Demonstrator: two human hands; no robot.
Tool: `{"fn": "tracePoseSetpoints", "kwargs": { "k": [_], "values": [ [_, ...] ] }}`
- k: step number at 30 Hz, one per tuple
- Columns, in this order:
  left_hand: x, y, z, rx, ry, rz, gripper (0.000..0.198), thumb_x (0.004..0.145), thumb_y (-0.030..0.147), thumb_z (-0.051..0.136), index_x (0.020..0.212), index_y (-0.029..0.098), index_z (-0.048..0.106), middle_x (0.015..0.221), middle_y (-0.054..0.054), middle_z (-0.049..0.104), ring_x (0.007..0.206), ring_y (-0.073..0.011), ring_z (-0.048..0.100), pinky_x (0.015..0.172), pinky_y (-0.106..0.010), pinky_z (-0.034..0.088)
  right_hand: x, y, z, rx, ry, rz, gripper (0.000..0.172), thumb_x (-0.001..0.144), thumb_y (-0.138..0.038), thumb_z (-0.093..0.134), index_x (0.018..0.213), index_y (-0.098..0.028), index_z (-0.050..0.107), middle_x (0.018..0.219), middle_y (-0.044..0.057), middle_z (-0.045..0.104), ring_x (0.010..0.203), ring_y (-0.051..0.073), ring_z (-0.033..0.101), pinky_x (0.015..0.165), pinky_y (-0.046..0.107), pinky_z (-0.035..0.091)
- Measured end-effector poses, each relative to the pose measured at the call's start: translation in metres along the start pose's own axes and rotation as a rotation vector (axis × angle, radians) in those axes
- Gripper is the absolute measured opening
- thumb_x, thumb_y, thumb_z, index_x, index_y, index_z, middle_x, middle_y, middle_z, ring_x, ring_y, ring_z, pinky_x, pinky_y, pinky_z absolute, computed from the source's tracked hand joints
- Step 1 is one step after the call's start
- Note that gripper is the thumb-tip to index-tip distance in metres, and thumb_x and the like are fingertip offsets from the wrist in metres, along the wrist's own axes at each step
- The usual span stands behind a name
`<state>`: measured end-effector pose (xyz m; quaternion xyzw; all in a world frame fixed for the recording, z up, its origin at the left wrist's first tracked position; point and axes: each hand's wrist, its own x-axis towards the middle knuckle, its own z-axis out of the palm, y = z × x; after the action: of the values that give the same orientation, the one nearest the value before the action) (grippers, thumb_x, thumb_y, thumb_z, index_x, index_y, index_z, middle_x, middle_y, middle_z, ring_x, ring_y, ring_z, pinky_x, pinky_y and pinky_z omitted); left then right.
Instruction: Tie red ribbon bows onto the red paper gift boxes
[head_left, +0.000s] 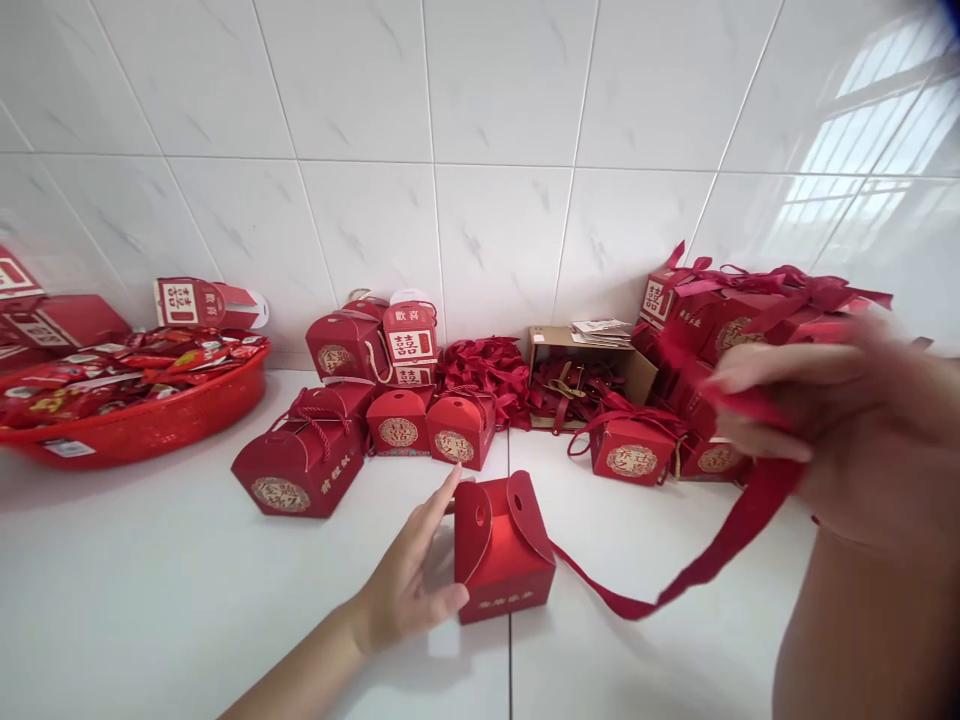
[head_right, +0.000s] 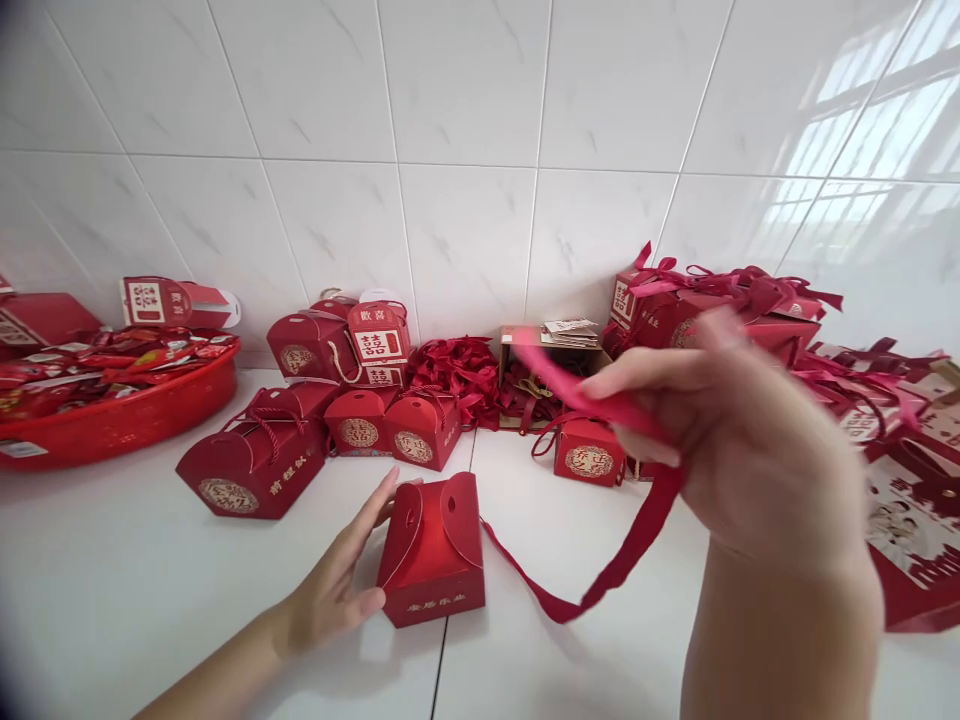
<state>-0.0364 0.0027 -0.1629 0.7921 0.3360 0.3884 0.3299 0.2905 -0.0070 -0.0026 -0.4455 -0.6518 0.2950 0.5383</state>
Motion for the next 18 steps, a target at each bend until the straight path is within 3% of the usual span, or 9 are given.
{"fn": "tracePoseSetpoints", "kwargs": {
  "k": [3, 6, 9, 18],
  "values": [
    [-0.001, 0.006, -0.013, 0.164, -0.061, 0.084, 0.077, 0.082, 0.051, 0.049, 0.146, 0.031, 0.011, 0.15, -0.009, 0.024, 0.134, -0.0358, 0.026, 0.108, -0.053, 0.023, 0.007, -0.01, 0.028, -0.074, -0.377, 0.158, 0.025, 0.077, -0.045, 0.06, 0.082, -0.022, 0.069, 0.069, 0.003, 0.063, 0.059, 0.015, 0.053, 0.052, 0.027, 0.038],
    [0.001, 0.014, -0.018, 0.225, -0.103, 0.119, 0.069, 0.083, 0.047, 0.045, 0.145, 0.028, 0.022, 0.147, -0.01, 0.027, 0.133, -0.0356, 0.027, 0.108, -0.052, 0.024, 0.012, -0.004, 0.05, -0.228, -0.662, 0.162, 0.018, 0.078, -0.035, 0.059, 0.085, -0.021, 0.066, 0.062, -0.001, 0.056, 0.055, 0.011, 0.047, 0.047, 0.023, 0.035],
    [0.004, 0.018, -0.016, 0.194, -0.112, 0.136, 0.065, 0.085, 0.048, 0.04, 0.144, 0.026, 0.024, 0.144, -0.011, 0.029, 0.132, -0.0347, 0.029, 0.107, -0.051, 0.026, 0.014, 0.005, 0.061, -0.269, -0.708, 0.163, 0.01, 0.08, -0.029, 0.054, 0.082, -0.021, 0.06, 0.06, -0.003, 0.052, 0.052, 0.009, 0.043, 0.046, 0.021, 0.033],
    [0.003, 0.014, -0.015, 0.168, -0.109, 0.141, 0.066, 0.086, 0.053, 0.036, 0.145, 0.027, 0.022, 0.144, -0.01, 0.027, 0.133, -0.0338, 0.026, 0.109, -0.05, 0.023, 0.015, 0.008, 0.066, -0.226, -0.616, 0.21, 0.005, 0.079, -0.025, 0.052, 0.081, -0.021, 0.054, 0.066, -0.002, 0.054, 0.058, 0.01, 0.044, 0.049, 0.021, 0.034]
  ]
}}
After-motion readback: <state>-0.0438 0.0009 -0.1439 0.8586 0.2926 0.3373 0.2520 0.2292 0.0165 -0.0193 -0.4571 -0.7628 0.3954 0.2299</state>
